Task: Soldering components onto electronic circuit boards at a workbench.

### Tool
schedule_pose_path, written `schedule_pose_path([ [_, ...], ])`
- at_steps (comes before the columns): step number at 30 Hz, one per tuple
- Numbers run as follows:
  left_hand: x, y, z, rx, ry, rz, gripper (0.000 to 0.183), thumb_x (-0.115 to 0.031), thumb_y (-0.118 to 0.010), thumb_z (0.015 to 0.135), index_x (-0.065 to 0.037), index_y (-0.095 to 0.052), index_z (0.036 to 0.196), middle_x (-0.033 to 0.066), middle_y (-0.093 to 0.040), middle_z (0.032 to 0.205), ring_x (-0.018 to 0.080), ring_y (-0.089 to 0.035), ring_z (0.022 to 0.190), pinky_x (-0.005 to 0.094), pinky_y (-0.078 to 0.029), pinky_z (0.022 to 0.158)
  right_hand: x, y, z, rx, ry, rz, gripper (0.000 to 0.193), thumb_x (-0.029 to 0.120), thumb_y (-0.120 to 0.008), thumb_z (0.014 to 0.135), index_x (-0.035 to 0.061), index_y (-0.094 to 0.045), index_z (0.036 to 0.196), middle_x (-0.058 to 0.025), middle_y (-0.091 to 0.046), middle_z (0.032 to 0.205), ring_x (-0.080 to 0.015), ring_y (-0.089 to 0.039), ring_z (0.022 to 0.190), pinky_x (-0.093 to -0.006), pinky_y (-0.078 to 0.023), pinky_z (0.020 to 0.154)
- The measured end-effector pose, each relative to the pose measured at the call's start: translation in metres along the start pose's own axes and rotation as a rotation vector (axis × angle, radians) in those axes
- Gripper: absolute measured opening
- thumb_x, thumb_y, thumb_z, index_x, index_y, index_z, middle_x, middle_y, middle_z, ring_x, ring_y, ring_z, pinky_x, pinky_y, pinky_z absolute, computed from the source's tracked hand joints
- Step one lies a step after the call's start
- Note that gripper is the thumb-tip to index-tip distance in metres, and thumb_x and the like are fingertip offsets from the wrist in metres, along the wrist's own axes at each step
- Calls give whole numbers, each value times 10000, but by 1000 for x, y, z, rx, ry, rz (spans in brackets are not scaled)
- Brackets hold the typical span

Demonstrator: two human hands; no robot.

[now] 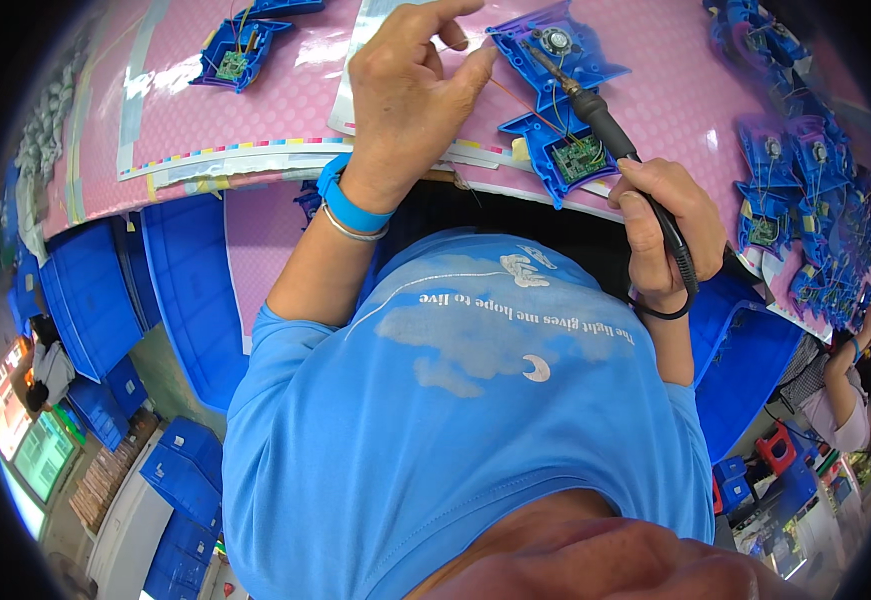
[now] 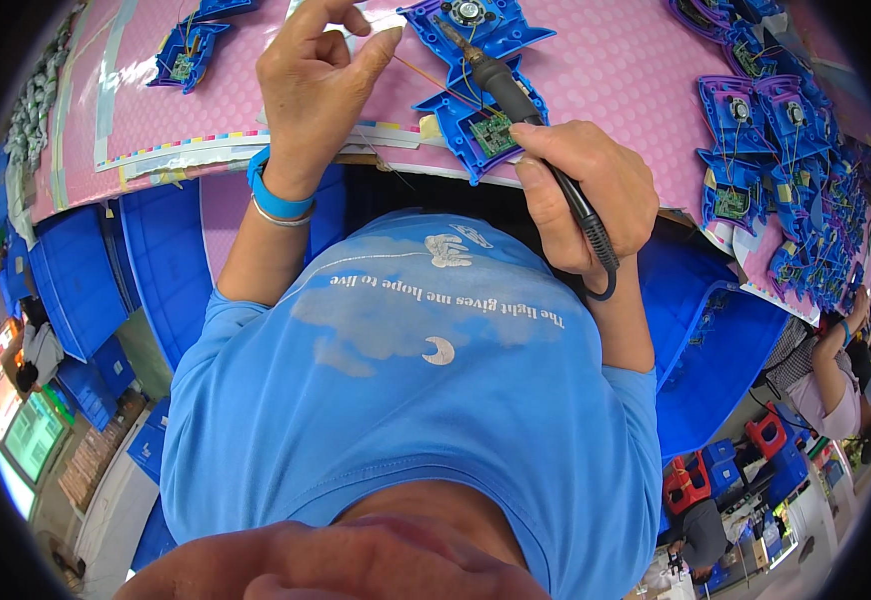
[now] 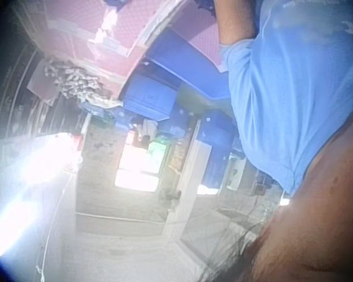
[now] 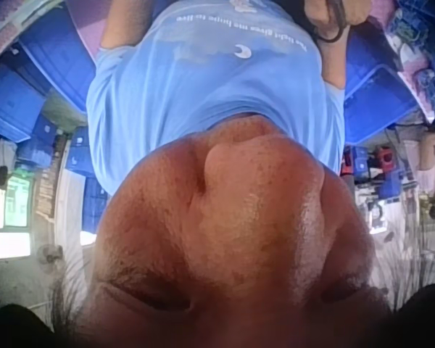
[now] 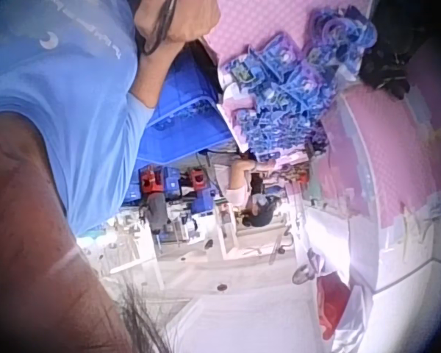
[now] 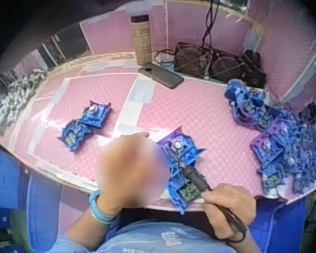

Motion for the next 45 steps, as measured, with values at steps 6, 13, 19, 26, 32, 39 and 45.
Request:
schedule_pose_path([
  [6,17,11,-6,49,-195,-29,169,-13,-770,813,-72,-763,971,27,-653,764,94,-597,594,252,-482,530,0,-1,1,-3,6,13,219,-12,-624,863,-92,-676,1060,-163,-662,770,-214,-652,665,-309,-513,627],
  [13,27,5,-11,234,-507,143,201,-64,-795,789,-102,-742,980,30,-659,874,188,-684,693,295,-546,589,0,-2,0,-5,3,19,217,-21,-625,861,-93,-675,1060,-167,-660,762,-214,-649,661,-305,-511,622],
  [19,6,8,-9,66,-692,224,183,-78,-790,776,-99,-730,948,12,-696,921,171,-693,690,269,-538,553,1,-1,0,-29,32,25,215,-14,-621,870,-92,-670,1064,-165,-660,762,-212,-643,657,-307,-510,618],
  [26,5,0,1,88,-774,274,215,-72,-778,764,-69,-719,970,20,-720,973,171,-713,719,267,-548,562,-2,0,-2,-86,-15,49,196,-43,-692,785,-97,-693,974,-179,-711,785,-269,-684,625,-323,-527,573],
  [32,14,-6,3,142,-745,276,203,-68,-765,779,-62,-728,979,36,-725,1006,195,-727,770,287,-577,606,-2,1,-1,-80,-2,42,192,-43,-699,789,-92,-695,975,-176,-711,783,-266,-685,626,-320,-523,567],
  [39,14,-5,3,141,-740,266,182,-70,-769,787,-59,-733,965,37,-728,1014,199,-730,783,288,-582,619,0,-1,1,-27,-9,13,221,-1,-624,871,-92,-676,1066,-168,-661,758,-220,-651,653,-315,-517,624],
  [45,16,-6,4,129,-735,245,180,-67,-767,791,-57,-734,967,37,-732,1018,201,-732,785,284,-584,625,-1,-1,0,-49,4,30,205,-22,-657,830,-97,-683,1020,-173,-680,754,-239,-662,629,-316,-516,588],
])
Point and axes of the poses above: each hand's wrist, its own z-axis towards the middle knuckle, its own y-axis out of the back of the hand, x = y × z, the point moved 3 cm from there along z, towards the middle knuckle
